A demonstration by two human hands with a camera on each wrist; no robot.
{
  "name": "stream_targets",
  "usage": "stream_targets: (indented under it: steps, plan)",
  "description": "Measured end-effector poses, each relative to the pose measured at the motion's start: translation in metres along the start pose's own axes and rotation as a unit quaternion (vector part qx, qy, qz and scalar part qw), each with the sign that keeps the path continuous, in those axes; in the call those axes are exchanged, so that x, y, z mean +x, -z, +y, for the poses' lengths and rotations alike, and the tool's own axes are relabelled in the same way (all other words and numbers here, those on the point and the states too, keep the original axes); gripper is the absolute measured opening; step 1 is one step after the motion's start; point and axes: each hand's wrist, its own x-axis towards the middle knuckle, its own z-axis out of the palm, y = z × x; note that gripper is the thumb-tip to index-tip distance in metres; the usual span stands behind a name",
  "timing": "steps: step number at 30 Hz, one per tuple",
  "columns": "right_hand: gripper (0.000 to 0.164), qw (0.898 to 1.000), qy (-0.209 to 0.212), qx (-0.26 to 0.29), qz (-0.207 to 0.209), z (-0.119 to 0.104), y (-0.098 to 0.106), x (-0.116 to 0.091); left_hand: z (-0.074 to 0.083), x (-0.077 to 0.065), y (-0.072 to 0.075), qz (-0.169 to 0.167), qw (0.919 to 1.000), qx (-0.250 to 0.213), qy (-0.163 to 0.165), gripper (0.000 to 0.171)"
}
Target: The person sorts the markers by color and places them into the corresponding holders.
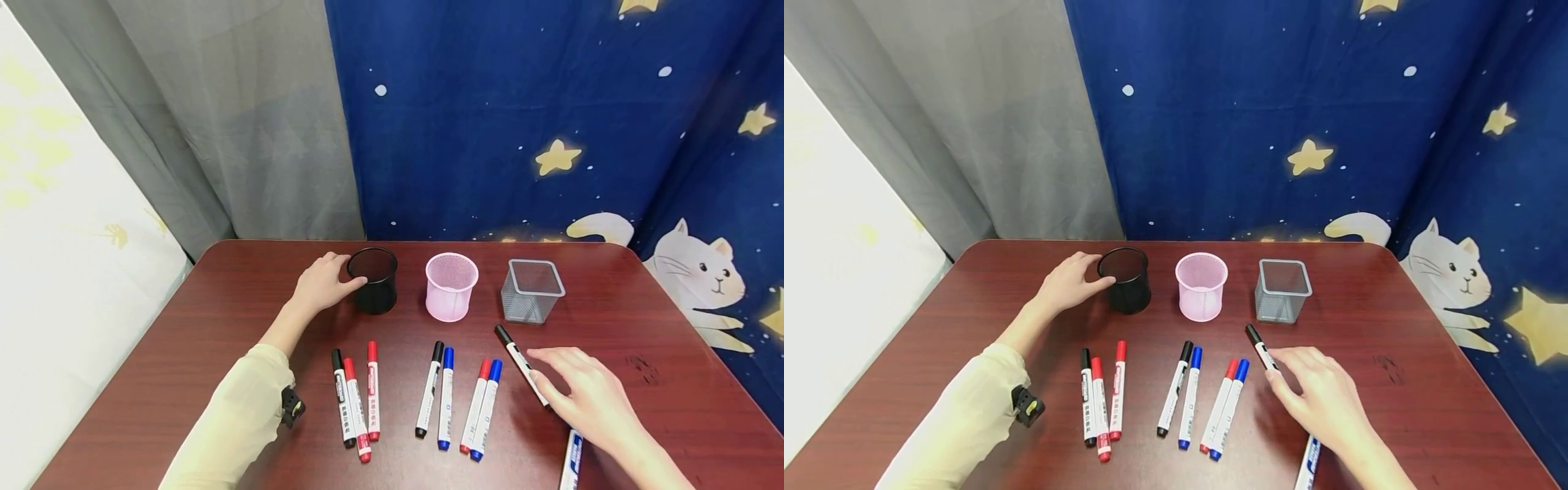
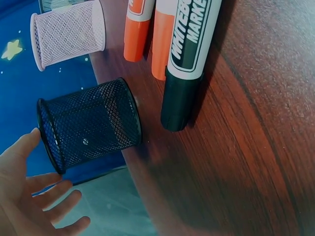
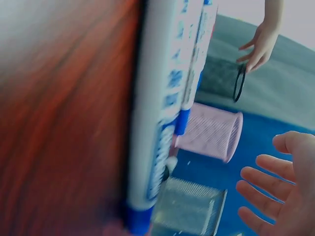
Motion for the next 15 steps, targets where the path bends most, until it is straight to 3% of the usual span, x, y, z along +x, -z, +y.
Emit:
stream_targets:
  steps: [6,11,15]
  plan:
    - [0.03,0.999,0.041,0.02,-0.021,-0.024,-0.004,0.009,-0.001,0.0,-0.001,-0.009,0.9999,-0.001,0.006,0.062]
    - [0.028,0.992,0.116,0.04,-0.018,-0.046,-0.014,0.021,-0.001,0.001,-0.001,-0.017,0.9998,-0.003,0.009,0.063]
    - [0.024,0.981,0.182,0.064,-0.023,-0.065,-0.025,0.03,0.0,0.002,0.0,-0.021,0.9997,-0.008,0.014,0.063]
